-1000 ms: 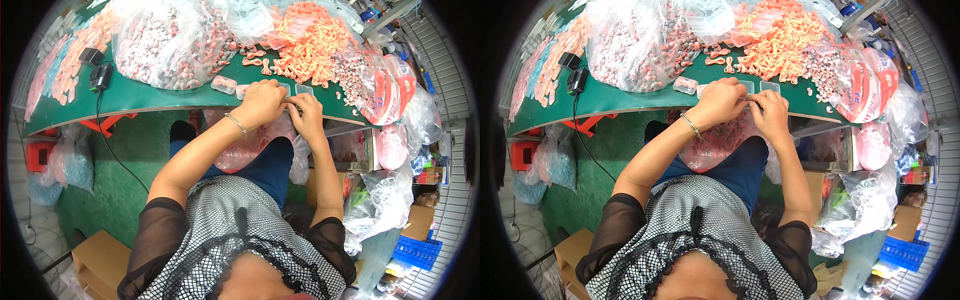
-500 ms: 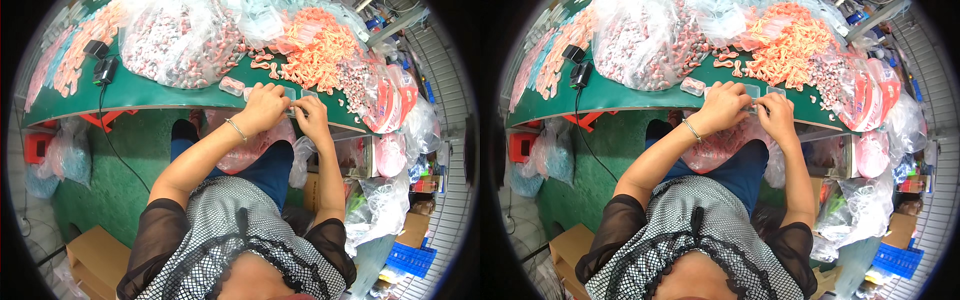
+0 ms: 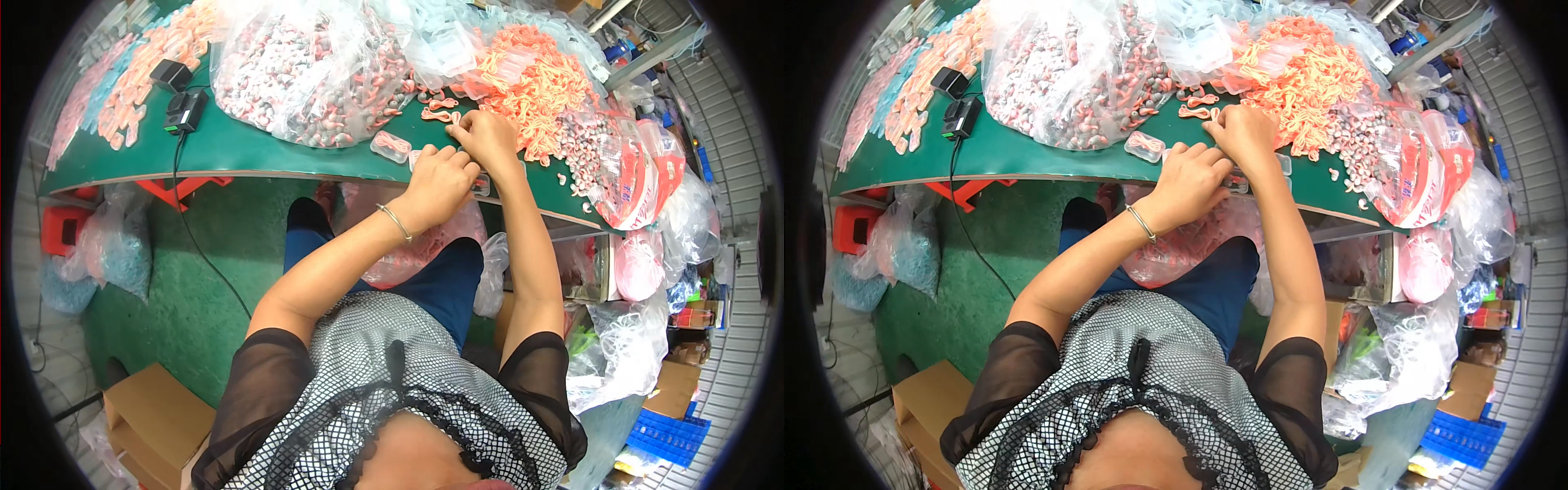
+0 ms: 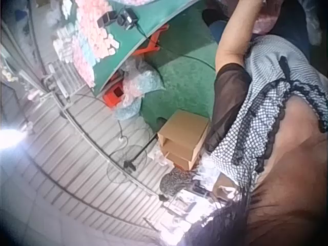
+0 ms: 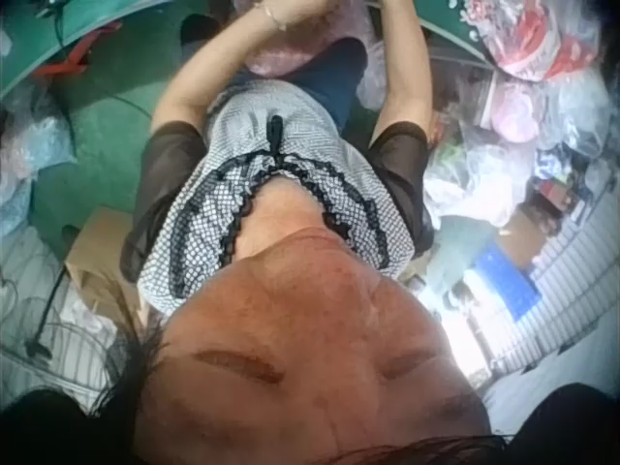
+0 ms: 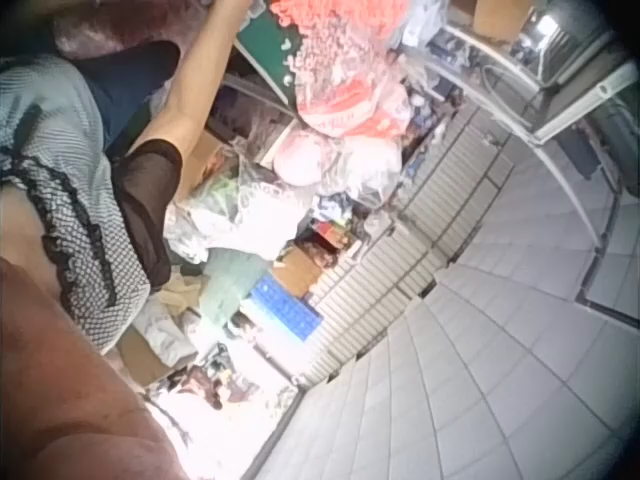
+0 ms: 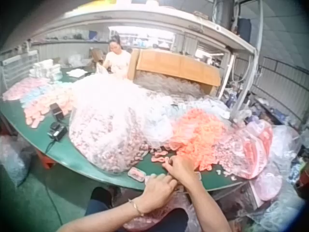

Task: The person is sorting small pink and white plastic components and placing them into small clear plastic boxes.

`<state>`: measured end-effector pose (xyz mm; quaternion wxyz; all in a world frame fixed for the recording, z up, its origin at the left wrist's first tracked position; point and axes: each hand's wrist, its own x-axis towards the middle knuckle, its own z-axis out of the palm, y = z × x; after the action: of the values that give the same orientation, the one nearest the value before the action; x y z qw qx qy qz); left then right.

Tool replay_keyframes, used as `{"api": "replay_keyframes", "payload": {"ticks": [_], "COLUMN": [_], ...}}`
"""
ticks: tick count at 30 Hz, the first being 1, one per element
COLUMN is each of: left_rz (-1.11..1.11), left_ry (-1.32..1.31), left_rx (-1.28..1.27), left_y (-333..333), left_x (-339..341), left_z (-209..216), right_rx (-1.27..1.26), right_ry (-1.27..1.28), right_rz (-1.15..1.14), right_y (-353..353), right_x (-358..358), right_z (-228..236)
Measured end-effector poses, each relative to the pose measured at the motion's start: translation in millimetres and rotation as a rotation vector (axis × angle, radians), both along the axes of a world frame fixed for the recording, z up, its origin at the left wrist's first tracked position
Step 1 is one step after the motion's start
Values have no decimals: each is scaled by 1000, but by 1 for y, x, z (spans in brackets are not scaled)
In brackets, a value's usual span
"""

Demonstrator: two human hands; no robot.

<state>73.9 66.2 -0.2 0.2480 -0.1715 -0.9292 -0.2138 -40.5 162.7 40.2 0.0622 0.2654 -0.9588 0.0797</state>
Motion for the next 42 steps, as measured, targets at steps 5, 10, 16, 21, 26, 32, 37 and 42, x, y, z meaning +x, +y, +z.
{"api": "replay_keyframes", "payload": {"ticks": [5,10,16,21,26,32,37,42], "left_rz": [18,31,50,32,27,48,31,27], "left_ry": [44,7,-23,69,59,50,55,57], "left_rx": [42,99,192,144,77,75,44,16], "left_y": [-1,-3,-3,-2,-4,-5,-6,-5], "left_x": [2,2,6,2,1,2,3,2], "left_z": [0,-1,2,-5,-9,-6,-4,-5], "right_rx": [-104,-569,-513,-405,-443,-354,-229,-227], "right_ry": [-18,-94,-198,-12,-27,186,280,222], "right_rz": [-57,198,269,396,372,402,350,237], "right_y": [0,57,85,83,82,81,83,79], "right_x": [-4,16,44,43,51,67,74,36], "right_z": [-4,3,-5,-12,-21,-26,-19,-22]}}
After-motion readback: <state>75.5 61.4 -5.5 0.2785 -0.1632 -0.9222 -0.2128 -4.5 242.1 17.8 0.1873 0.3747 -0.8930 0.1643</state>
